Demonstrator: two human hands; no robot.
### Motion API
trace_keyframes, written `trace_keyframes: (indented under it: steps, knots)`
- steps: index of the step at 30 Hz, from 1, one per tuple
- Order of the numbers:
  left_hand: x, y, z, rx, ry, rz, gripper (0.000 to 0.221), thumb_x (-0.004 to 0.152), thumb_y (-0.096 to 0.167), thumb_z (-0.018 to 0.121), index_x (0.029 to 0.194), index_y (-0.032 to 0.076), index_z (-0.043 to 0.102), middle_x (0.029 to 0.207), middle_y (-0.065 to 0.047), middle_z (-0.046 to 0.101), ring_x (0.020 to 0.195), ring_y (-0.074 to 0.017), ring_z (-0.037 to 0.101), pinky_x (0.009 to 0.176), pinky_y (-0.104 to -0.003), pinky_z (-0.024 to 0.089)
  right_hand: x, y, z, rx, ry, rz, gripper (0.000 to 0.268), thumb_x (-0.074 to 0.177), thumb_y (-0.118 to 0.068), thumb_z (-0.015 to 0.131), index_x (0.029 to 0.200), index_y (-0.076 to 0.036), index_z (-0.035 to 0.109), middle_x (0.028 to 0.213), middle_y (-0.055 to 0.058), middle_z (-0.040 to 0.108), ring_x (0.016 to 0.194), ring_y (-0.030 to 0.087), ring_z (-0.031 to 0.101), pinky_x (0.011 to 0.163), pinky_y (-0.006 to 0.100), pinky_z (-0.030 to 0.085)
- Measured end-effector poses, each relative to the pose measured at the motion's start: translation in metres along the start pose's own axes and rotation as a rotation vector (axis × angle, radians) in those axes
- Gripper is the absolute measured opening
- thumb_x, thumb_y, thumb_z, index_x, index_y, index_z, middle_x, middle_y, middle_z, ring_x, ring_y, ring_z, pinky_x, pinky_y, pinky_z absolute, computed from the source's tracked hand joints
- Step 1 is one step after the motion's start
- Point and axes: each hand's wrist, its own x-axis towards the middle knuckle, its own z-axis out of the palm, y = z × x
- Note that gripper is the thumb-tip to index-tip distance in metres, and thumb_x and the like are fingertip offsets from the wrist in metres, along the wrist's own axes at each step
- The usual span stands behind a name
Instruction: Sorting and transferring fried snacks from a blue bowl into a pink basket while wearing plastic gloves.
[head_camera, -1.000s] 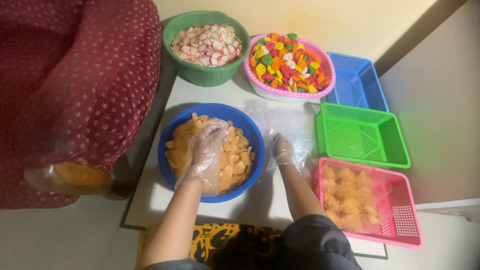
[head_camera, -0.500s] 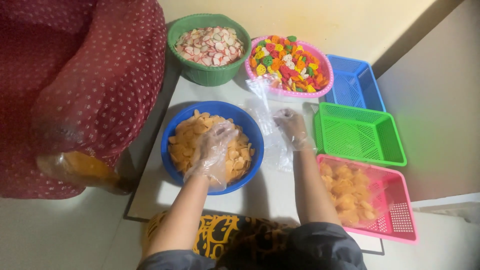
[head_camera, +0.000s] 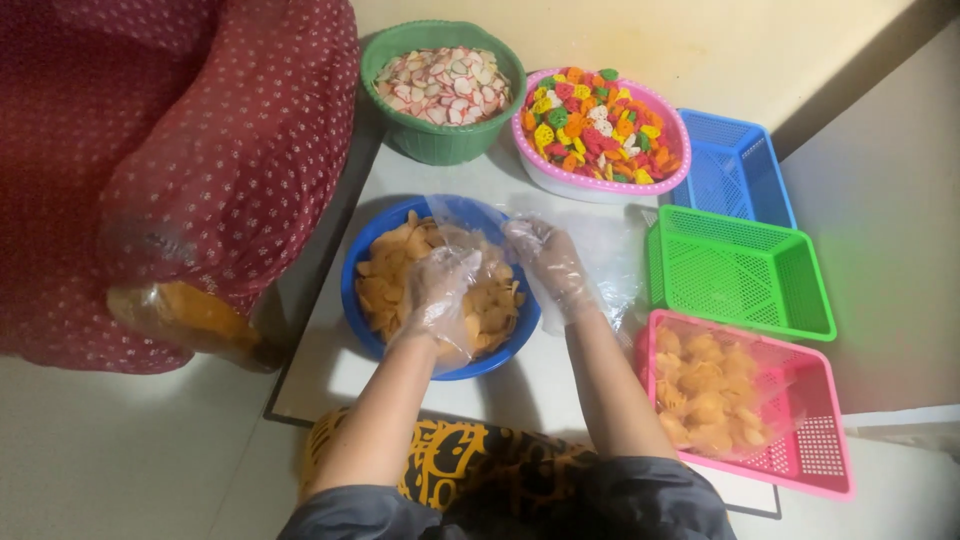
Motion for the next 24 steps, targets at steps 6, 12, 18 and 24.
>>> trace_keyframes:
  steps: [6,12,18,24]
  knots:
    - [-0.022,0.029,0.006,0.092,0.158,0.029,0.037,0.074,0.050,0.087,0.071,0.014,0.079,0.070,-0.009,0.075,0.071,-0.0274,0.075,0.060,-0.037,0.055,-0.028,-0.025,-0.016,0.023,-0.025,-0.273,0.036,0.082,-0.017,0.080,0.118,-0.020,0.074,0.108,0.010,0.075,0.097,0.020,0.071,0.091,0.037,0.056]
    - [-0.020,0.024,0.005,0.214,0.177,0.044,0.046,0.075,0.059,0.083,0.075,0.013,0.080,0.077,-0.009,0.077,0.085,-0.0338,0.075,0.071,-0.049,0.057,-0.012,-0.002,-0.003,-0.146,-0.102,-0.621,0.046,0.070,0.003,0.081,0.113,-0.011,0.073,0.110,0.014,0.072,0.088,0.028,0.070,0.086,0.043,0.056]
    - [-0.015,0.021,0.003,-0.348,0.022,-0.199,0.023,0.081,0.029,0.085,0.070,0.015,0.071,0.055,0.000,0.062,0.046,-0.0106,0.058,0.040,-0.020,0.048,-0.012,-0.006,0.008,-0.305,0.120,-0.355,0.014,0.086,-0.016,0.069,0.095,-0.023,0.077,0.096,0.007,0.077,0.095,0.033,0.073,0.083,0.043,0.058]
    - [-0.015,0.022,0.001,-0.050,0.275,0.737,0.040,0.089,0.025,0.084,0.117,0.004,0.065,0.110,-0.014,0.069,0.105,-0.0223,0.071,0.086,-0.032,0.062,-0.004,-0.001,0.002,-0.577,0.177,-0.350,0.012,0.083,-0.017,0.072,0.087,-0.023,0.081,0.079,0.001,0.075,0.080,0.023,0.075,0.077,0.032,0.060]
